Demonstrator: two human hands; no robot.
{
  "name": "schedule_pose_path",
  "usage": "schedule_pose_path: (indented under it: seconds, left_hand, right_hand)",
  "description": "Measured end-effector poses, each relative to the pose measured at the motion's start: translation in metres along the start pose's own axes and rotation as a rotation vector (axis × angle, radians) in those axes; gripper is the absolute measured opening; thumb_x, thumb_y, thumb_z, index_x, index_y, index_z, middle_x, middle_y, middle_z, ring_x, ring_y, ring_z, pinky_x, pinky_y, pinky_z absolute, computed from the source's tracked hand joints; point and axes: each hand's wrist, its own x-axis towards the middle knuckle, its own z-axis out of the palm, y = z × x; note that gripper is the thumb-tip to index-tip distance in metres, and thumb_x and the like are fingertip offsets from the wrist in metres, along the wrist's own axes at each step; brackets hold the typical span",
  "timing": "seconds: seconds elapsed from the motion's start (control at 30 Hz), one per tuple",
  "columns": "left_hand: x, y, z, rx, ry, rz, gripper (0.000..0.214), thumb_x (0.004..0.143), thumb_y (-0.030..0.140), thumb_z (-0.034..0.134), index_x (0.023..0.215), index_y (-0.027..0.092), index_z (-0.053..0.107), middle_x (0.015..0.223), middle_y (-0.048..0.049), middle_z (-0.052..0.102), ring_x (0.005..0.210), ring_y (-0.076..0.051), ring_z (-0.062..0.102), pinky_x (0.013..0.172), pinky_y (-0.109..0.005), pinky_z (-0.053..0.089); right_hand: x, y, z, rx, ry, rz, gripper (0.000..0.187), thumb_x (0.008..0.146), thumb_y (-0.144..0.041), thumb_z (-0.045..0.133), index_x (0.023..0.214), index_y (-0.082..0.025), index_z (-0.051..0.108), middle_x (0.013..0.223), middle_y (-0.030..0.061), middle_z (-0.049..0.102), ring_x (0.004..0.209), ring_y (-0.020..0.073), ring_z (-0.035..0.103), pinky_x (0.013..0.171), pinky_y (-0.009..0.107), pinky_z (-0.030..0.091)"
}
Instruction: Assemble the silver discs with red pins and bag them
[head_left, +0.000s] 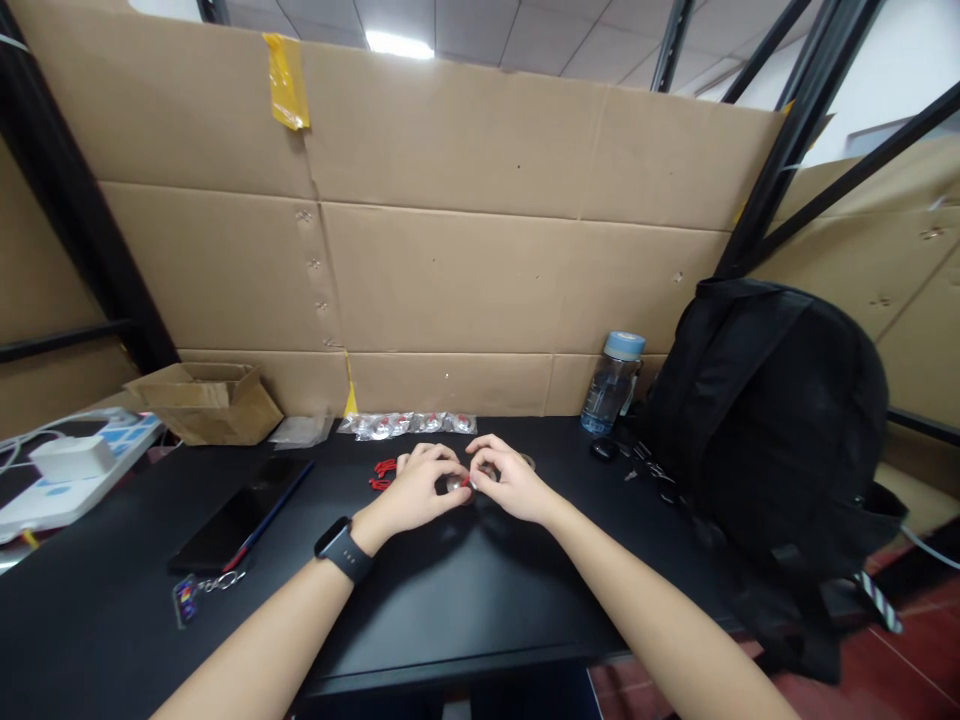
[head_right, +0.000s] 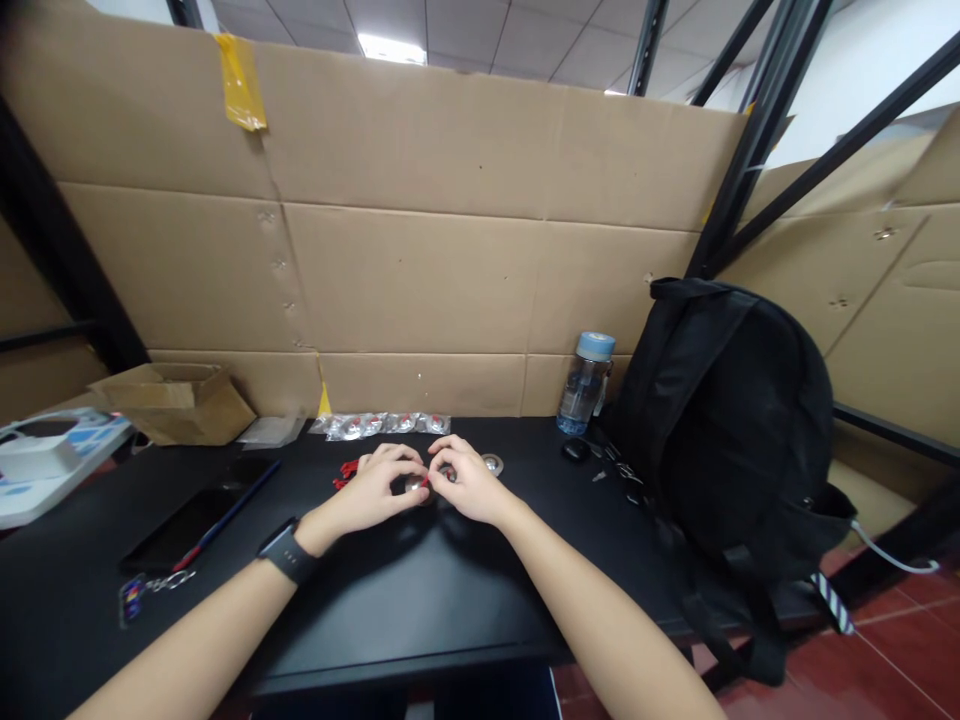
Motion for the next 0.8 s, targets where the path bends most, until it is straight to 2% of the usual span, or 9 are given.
schedule_pose_path:
  seconds: [0.17, 0.3, 0.43, 0.57, 0.7, 0.8]
  left_hand:
    - [0.001, -0.01, 0.004, 0.019, 0.012, 0.006, 0.015, 0.089, 0.044, 0.066, 0.092, 0.035, 0.078, 0.117, -0.002, 0.064, 0.117, -0.027, 0.048, 0.096, -0.045, 0.035]
    - [0.002, -0.016, 0.008, 0.035, 0.045, -0.001, 0.015, 0.088, 0.041, 0.067, 0.084, 0.033, 0.079, 0.115, -0.0027, 0.064, 0.116, -0.027, 0.046, 0.095, -0.045, 0.035]
    - [0.002, -0.017, 0.011, 0.049, 0.057, 0.004, 0.01, 0.087, 0.037, 0.069, 0.087, 0.033, 0.078, 0.11, -0.0031, 0.065, 0.113, -0.027, 0.048, 0.093, -0.044, 0.035]
    - [0.001, -0.015, 0.011, 0.093, 0.069, 0.021, 0.01, 0.088, 0.032, 0.066, 0.09, 0.03, 0.076, 0.106, -0.0036, 0.066, 0.109, -0.025, 0.049, 0.091, -0.043, 0.034]
    - [-0.001, -0.009, 0.007, 0.164, 0.043, 0.121, 0.021, 0.091, 0.023, 0.061, 0.103, 0.034, 0.074, 0.106, -0.0031, 0.068, 0.11, -0.025, 0.049, 0.091, -0.042, 0.032]
    - [-0.003, -0.006, 0.004, 0.209, 0.033, 0.197, 0.021, 0.09, 0.02, 0.063, 0.094, 0.035, 0.077, 0.103, -0.0031, 0.067, 0.112, -0.025, 0.048, 0.09, -0.041, 0.031]
  right_hand:
    - [0.001, 0.004, 0.001, -0.119, -0.019, -0.04, 0.008, 0.09, -0.022, 0.064, 0.083, -0.02, 0.067, 0.117, 0.0071, 0.06, 0.107, 0.021, 0.058, 0.096, 0.037, 0.045]
    - [0.002, 0.016, -0.001, -0.163, -0.016, -0.045, 0.005, 0.092, -0.023, 0.063, 0.094, -0.021, 0.067, 0.108, 0.0059, 0.064, 0.101, 0.0198, 0.059, 0.094, 0.037, 0.046]
    - [0.001, 0.035, -0.008, -0.252, 0.028, 0.021, 0.021, 0.087, -0.021, 0.067, 0.109, -0.022, 0.067, 0.107, 0.0062, 0.065, 0.101, 0.0211, 0.058, 0.091, 0.038, 0.046]
    - [-0.001, 0.043, -0.011, -0.342, -0.043, 0.0, 0.031, 0.088, -0.02, 0.068, 0.118, -0.026, 0.07, 0.112, 0.0071, 0.067, 0.101, 0.0214, 0.06, 0.094, 0.037, 0.045]
    - [-0.001, 0.035, -0.01, -0.518, -0.114, -0.006, 0.028, 0.091, -0.017, 0.063, 0.11, -0.033, 0.076, 0.103, 0.004, 0.071, 0.093, 0.0202, 0.062, 0.086, 0.033, 0.044]
    - [-0.001, 0.028, -0.01, -0.634, -0.136, 0.007, 0.029, 0.09, -0.014, 0.062, 0.103, -0.034, 0.079, 0.095, 0.0032, 0.072, 0.087, 0.0199, 0.063, 0.079, 0.031, 0.042]
